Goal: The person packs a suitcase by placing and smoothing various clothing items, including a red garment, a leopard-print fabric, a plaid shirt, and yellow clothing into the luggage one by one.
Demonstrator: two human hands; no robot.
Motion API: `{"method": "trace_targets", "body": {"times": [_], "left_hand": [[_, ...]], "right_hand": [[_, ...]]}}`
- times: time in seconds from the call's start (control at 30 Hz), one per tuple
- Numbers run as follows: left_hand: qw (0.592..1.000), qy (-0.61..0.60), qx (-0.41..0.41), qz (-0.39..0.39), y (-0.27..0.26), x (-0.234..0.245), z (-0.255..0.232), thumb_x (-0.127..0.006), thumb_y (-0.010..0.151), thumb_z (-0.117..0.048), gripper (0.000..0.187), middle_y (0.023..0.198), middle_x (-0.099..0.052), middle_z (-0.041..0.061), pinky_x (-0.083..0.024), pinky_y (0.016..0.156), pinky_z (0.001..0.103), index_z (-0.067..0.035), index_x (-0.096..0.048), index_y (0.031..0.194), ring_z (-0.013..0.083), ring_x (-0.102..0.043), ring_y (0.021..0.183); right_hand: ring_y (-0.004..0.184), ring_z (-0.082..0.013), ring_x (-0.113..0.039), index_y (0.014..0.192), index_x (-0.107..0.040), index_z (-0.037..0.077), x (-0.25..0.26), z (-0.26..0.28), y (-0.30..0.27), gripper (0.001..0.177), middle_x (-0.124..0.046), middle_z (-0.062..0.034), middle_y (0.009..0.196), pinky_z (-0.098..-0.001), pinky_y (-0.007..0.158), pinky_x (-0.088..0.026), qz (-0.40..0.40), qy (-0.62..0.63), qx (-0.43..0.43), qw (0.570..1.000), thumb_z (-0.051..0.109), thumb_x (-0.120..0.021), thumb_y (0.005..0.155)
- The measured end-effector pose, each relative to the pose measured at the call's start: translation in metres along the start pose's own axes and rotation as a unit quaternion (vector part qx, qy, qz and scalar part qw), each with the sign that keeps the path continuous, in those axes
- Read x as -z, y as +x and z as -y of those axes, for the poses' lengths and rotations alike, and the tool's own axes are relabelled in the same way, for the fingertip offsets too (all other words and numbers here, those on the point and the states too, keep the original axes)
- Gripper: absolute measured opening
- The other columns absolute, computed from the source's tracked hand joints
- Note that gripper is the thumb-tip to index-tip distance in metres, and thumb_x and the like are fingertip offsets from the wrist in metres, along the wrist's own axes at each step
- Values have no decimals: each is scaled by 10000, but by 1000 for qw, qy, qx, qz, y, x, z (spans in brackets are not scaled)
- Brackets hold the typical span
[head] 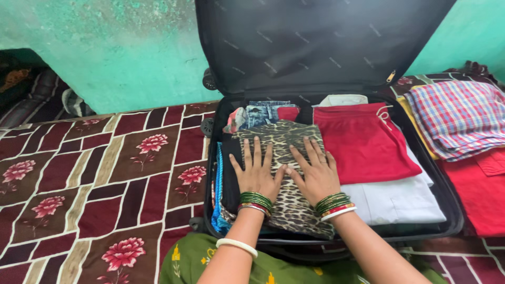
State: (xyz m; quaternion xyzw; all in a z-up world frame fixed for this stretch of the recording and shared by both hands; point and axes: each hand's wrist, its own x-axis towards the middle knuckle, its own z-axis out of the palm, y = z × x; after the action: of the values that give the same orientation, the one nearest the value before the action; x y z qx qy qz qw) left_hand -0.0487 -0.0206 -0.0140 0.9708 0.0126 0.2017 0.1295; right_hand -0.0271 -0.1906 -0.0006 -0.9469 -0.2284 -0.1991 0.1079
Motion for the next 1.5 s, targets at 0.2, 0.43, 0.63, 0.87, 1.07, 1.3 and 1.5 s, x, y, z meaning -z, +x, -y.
{"method": "trace_targets", "body": {"times": [0.2,0.43,0.63,0.87,1.07,1.3,1.5], "left_hand": [[1000,17,-1,5,0,-3,-1,-450,940,-631,728,1651,-233,133,-24,1154,726,-199,-432,1525,365,-115,1535],[999,38,2,17,1,-5,-1,-435,932,-650,741,1655,-225,124,-16,1156,722,-220,-412,1535,358,-100,1537],[997,46,17,51,3,6,-7,-436,932,-658,740,1660,-215,109,-4,1159,719,-236,-394,1539,348,-71,1542],[985,38,92,142,22,19,-39,-577,915,-429,682,1655,-190,173,-28,1149,725,-183,-403,1527,378,-26,1545],[997,-50,-15,49,43,-7,-98,-630,808,-175,656,1620,-278,223,-85,1179,685,-133,-505,1451,379,-108,1549],[980,-173,-102,1,74,-35,-177,-601,821,-118,653,1555,-392,250,-207,1206,577,-47,-484,1460,424,-217,1522],[939,-284,-193,-28,88,-72,-250,-547,908,-76,577,1550,-451,270,-328,1210,495,10,-466,1473,434,-372,1487]], "right_hand": [[1472,-312,-359,1473,-522,251,-3,-2,-1,603,-367,-152,1607,-549,1137,-301,-11,-4,3,1000,539,-543,943],[1466,-314,-367,1472,-521,277,-6,-9,-2,621,-358,-126,1619,-566,1124,-318,-3,10,0,1000,556,-573,921],[1486,-338,-300,1492,-483,301,-3,-20,1,684,-305,-104,1637,-574,1131,-294,59,44,-3,997,588,-610,884],[1524,-321,-234,1508,-448,311,15,-42,13,739,-260,-90,1655,-557,1158,-286,171,134,-6,976,537,-693,849],[1387,-395,-458,1391,-577,91,-1,-90,28,648,-461,-215,1527,-459,1133,-412,137,234,26,962,230,-753,783],[1217,-415,-614,1204,-711,35,31,-190,41,485,-651,-233,1312,-432,1046,-481,56,195,38,979,117,-732,726],[1059,-293,-746,1174,-749,88,79,-274,34,359,-771,-128,1124,-370,929,-559,-21,261,-124,957,172,-755,826]]}}
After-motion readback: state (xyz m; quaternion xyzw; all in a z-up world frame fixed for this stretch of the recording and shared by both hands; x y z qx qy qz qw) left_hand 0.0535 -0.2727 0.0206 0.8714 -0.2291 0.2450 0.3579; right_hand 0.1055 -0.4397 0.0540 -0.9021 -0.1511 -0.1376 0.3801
